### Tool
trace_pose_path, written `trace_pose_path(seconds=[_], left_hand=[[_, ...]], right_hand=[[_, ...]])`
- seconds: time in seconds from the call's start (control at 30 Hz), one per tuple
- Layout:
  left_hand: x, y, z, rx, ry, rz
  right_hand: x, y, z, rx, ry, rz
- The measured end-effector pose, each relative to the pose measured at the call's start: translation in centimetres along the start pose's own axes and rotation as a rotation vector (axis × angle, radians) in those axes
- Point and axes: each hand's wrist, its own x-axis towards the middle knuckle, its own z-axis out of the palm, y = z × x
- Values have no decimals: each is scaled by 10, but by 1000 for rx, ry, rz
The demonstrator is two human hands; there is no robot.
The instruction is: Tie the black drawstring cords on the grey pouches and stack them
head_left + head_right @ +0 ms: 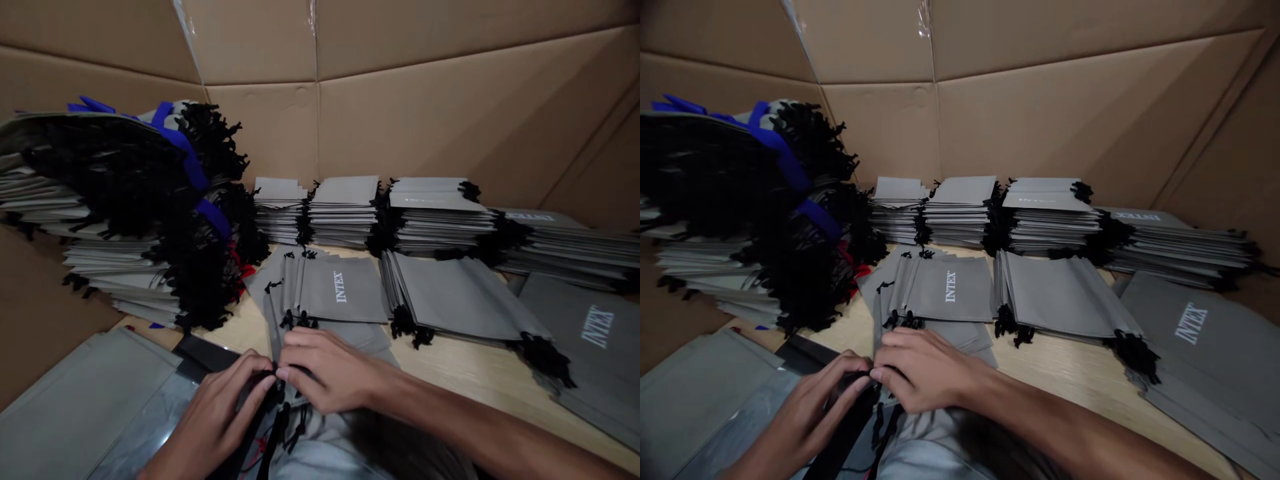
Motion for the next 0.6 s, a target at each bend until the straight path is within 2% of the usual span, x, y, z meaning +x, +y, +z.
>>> trace_pose_path(seconds=[0.13, 0.3, 0.5, 0.6], left_hand=[[1, 0, 7, -11, 38, 5], [6, -4, 11, -220, -1, -106], [8, -9, 14, -564, -1, -261], [7, -8, 15, -583, 19, -267]], right_hand=[[0, 1, 4, 156, 77, -36], [-1, -3, 6, 263, 122, -24], [1, -4, 13, 264, 148, -13], [3, -1, 13, 231, 113, -13]])
